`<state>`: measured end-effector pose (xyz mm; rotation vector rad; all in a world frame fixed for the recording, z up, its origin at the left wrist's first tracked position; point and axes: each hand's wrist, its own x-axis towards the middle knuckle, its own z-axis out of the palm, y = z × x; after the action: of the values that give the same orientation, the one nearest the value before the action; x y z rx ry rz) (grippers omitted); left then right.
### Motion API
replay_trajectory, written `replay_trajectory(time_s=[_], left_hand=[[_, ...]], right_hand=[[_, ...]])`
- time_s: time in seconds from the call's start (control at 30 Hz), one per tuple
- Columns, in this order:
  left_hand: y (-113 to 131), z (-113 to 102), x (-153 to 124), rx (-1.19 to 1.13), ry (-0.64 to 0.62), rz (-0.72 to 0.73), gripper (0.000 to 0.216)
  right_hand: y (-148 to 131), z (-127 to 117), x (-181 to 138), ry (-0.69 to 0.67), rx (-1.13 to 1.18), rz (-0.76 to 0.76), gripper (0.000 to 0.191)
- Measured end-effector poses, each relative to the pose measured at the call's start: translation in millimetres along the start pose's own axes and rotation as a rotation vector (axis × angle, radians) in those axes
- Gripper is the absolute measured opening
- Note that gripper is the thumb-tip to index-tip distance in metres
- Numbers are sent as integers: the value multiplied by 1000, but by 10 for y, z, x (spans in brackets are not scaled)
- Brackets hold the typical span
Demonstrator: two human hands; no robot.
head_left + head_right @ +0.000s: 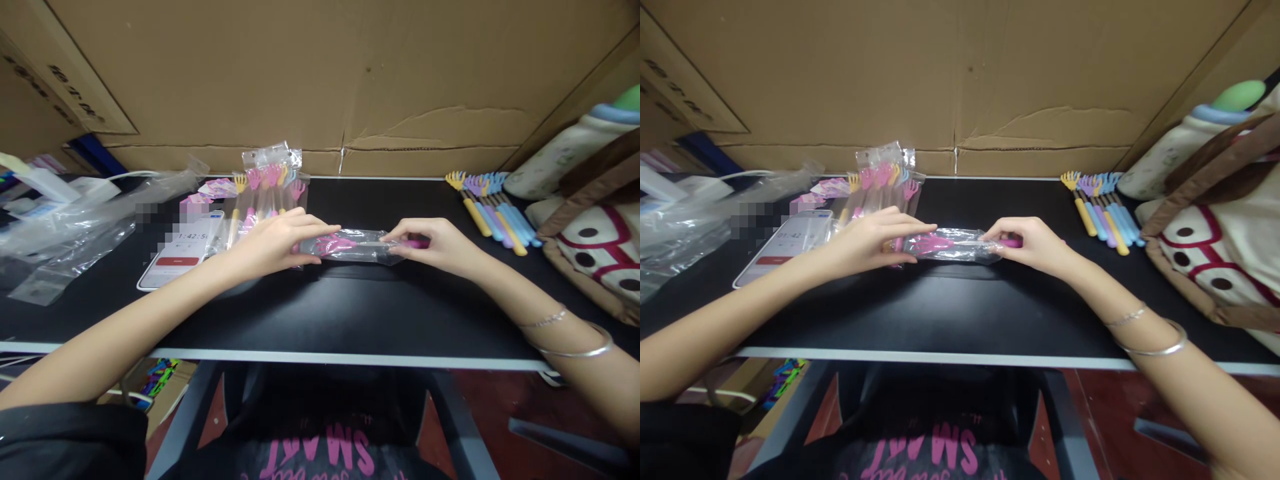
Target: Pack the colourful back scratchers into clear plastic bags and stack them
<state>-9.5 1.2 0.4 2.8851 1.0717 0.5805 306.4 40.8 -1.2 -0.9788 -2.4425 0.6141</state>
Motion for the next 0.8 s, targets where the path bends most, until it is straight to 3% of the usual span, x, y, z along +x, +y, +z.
replay_trajectory(time_s=[0.6,0.8], left_hand=[[188,48,-1,84,-12,-73,52],[163,-52,-10,295,112,-61,56]], right_hand=[[-109,115,-10,100,21,4,20],[-107,65,-21,170,31,2,27]])
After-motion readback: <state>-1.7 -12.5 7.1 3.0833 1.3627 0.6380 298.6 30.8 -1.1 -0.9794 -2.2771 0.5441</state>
